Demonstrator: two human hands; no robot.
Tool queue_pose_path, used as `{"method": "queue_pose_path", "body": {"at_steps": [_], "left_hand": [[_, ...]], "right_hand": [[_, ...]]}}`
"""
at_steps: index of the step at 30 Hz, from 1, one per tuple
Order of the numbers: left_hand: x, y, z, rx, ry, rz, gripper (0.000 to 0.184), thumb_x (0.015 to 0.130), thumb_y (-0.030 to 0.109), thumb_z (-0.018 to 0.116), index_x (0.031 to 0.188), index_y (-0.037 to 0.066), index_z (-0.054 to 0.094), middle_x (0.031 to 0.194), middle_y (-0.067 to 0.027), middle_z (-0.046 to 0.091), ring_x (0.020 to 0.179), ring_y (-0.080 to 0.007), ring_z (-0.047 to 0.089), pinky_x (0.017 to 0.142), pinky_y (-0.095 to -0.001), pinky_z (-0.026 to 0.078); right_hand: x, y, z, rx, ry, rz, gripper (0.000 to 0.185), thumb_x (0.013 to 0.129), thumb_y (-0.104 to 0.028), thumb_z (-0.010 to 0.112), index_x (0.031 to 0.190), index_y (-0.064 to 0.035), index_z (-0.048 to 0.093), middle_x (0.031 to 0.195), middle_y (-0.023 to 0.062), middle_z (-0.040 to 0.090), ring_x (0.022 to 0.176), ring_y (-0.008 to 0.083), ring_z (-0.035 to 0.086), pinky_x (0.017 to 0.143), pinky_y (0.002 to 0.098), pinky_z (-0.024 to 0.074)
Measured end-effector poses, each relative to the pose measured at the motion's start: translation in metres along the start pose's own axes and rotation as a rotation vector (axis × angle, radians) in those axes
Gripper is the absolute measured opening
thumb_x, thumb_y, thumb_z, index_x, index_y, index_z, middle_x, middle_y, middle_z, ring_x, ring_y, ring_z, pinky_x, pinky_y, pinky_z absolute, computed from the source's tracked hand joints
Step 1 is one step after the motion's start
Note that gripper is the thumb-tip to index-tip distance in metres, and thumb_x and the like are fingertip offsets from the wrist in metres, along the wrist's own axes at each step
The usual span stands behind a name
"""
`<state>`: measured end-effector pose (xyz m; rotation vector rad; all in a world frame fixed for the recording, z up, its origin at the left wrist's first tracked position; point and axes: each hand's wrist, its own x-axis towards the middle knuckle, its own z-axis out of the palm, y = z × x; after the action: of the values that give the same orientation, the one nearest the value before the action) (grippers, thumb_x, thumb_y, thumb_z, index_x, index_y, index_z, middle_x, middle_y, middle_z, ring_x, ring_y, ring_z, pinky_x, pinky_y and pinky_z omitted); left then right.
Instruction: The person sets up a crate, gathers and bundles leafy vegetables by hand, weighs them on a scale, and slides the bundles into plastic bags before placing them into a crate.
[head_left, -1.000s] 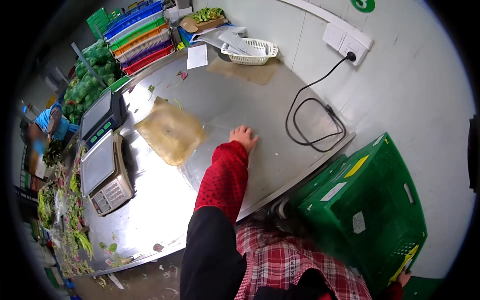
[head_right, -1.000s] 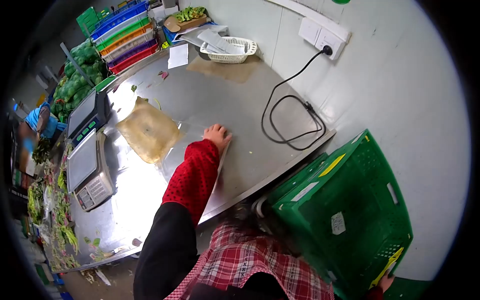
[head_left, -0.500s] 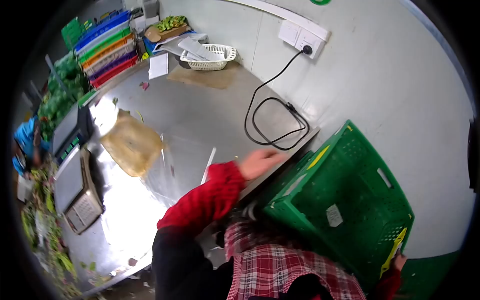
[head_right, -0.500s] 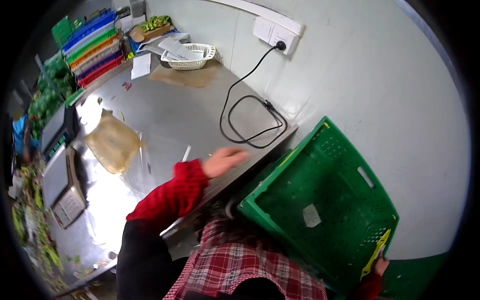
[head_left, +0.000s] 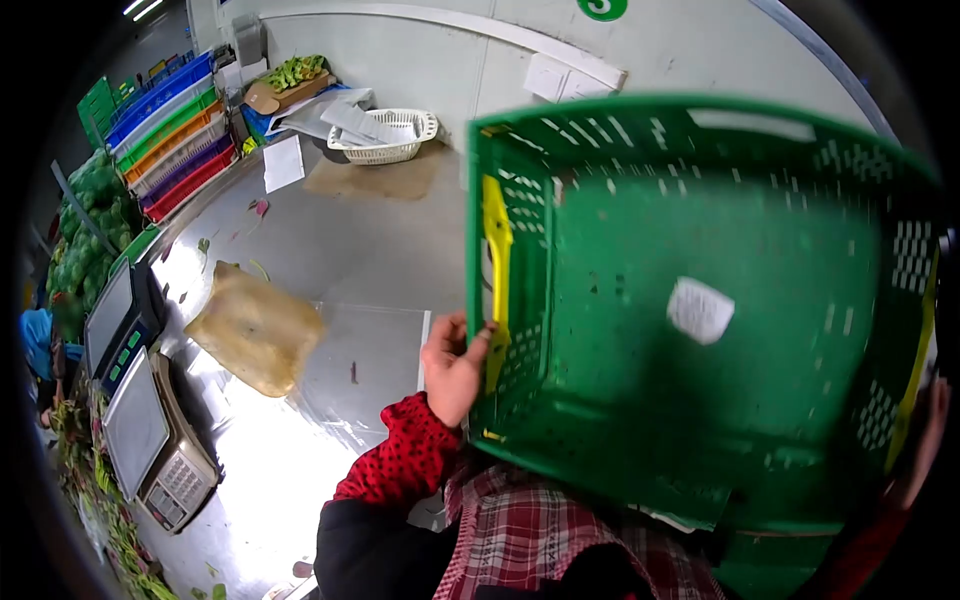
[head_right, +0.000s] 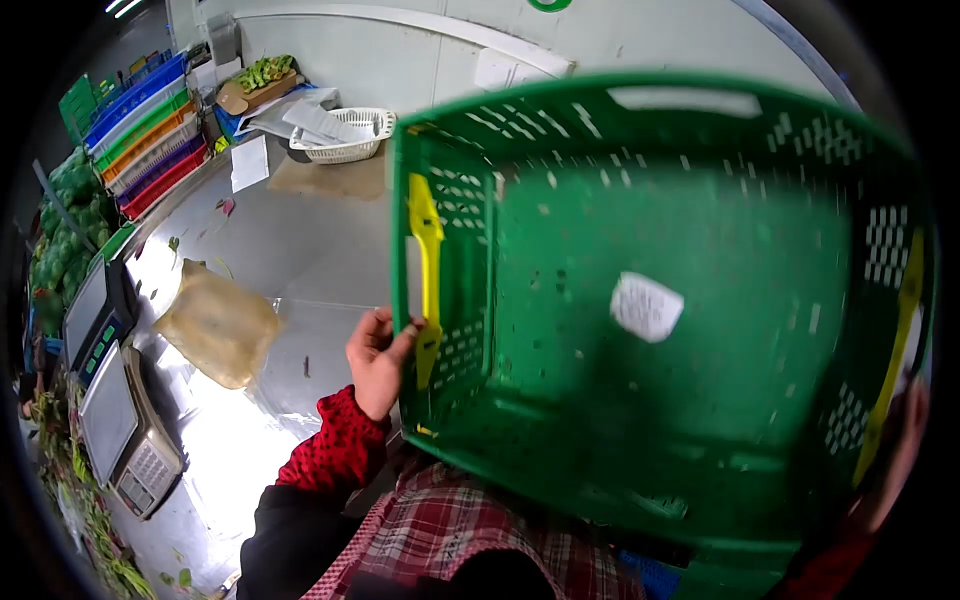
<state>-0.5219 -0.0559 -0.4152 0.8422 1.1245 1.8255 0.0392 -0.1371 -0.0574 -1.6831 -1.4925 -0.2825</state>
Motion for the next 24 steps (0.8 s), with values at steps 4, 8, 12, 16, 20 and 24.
{"method": "queue_pose_path", "body": {"at_steps": [4, 8, 12, 16, 20, 24], "left_hand": [[0.029, 0.004, -0.044, -0.092, 0.191, 0.108, 0.023, 0.09, -0.003, 0.059, 0.113, -0.005, 0.057, 0.1, -0.0073, 0.067, 0.09, -0.0105, 0.062, 0.082, -0.0229, 0.048], [0.042, -0.029, -0.09, -0.113, 0.364, 0.035, 0.024, 0.091, -0.002, 0.059, 0.115, -0.006, 0.06, 0.096, -0.0055, 0.068, 0.085, -0.0084, 0.061, 0.078, -0.0224, 0.048], [0.043, -0.091, -0.136, 0.107, 0.406, -0.087, 0.037, 0.093, 0.011, 0.06, 0.127, -0.003, 0.055, 0.095, -0.005, 0.068, 0.081, -0.0106, 0.06, 0.073, -0.0251, 0.049], [0.035, -0.087, -0.156, 0.538, 0.259, -0.093, 0.052, 0.09, 0.028, 0.064, 0.128, -0.005, 0.051, 0.097, -0.0255, 0.067, 0.083, -0.0298, 0.069, 0.073, -0.0369, 0.054], [0.01, -0.074, -0.153, 0.629, 0.175, 0.062, 0.067, 0.087, 0.029, 0.066, 0.137, -0.008, 0.04, 0.1, -0.0274, 0.066, 0.087, -0.0379, 0.068, 0.075, -0.0407, 0.054], [0.012, -0.078, -0.102, 0.551, 0.251, 0.123, 0.091, 0.087, 0.019, 0.061, 0.145, -0.012, -0.002, 0.098, -0.0348, 0.061, 0.079, -0.0475, 0.062, 0.071, -0.0491, 0.051]], "right_hand": [[0.034, -0.242, 0.089, 0.035, -0.089, -0.346, 0.027, 0.098, -0.026, 0.055, 0.081, -0.0061, 0.059, 0.06, -0.0071, 0.04, 0.051, 0.0038, 0.031, 0.046, 0.0244, 0.0199], [0.135, -0.335, 0.187, -0.083, -0.27, -0.576, 0.034, 0.097, -0.034, 0.055, 0.085, -0.0025, 0.062, 0.064, -0.0016, 0.049, 0.056, 0.0071, 0.043, 0.049, 0.0254, 0.0328], [0.16, -0.39, 0.336, -0.276, -0.026, -1.138, 0.041, 0.098, -0.037, 0.051, 0.09, 0.0028, 0.055, 0.072, 0.0198, 0.057, 0.067, 0.0336, 0.055, 0.063, 0.04, 0.0429], [0.219, -0.419, 0.439, -0.3, -0.16, -1.023, 0.041, 0.095, -0.037, 0.054, 0.099, 0.0033, 0.055, 0.084, 0.0286, 0.058, 0.081, 0.0448, 0.057, 0.072, 0.0463, 0.0452], [0.289, -0.382, 0.521, -0.608, -0.037, -0.822, 0.038, 0.093, -0.031, 0.058, 0.118, -0.0036, 0.053, 0.091, 0.0254, 0.064, 0.09, 0.0445, 0.061, 0.076, 0.052, 0.05], [0.133, -0.45, 0.516, -0.322, 0.124, -1.152, 0.05, 0.088, -0.033, 0.065, 0.13, -0.0078, 0.052, 0.116, 0.0196, 0.061, 0.101, 0.0368, 0.062, 0.082, 0.0447, 0.0521]]}}
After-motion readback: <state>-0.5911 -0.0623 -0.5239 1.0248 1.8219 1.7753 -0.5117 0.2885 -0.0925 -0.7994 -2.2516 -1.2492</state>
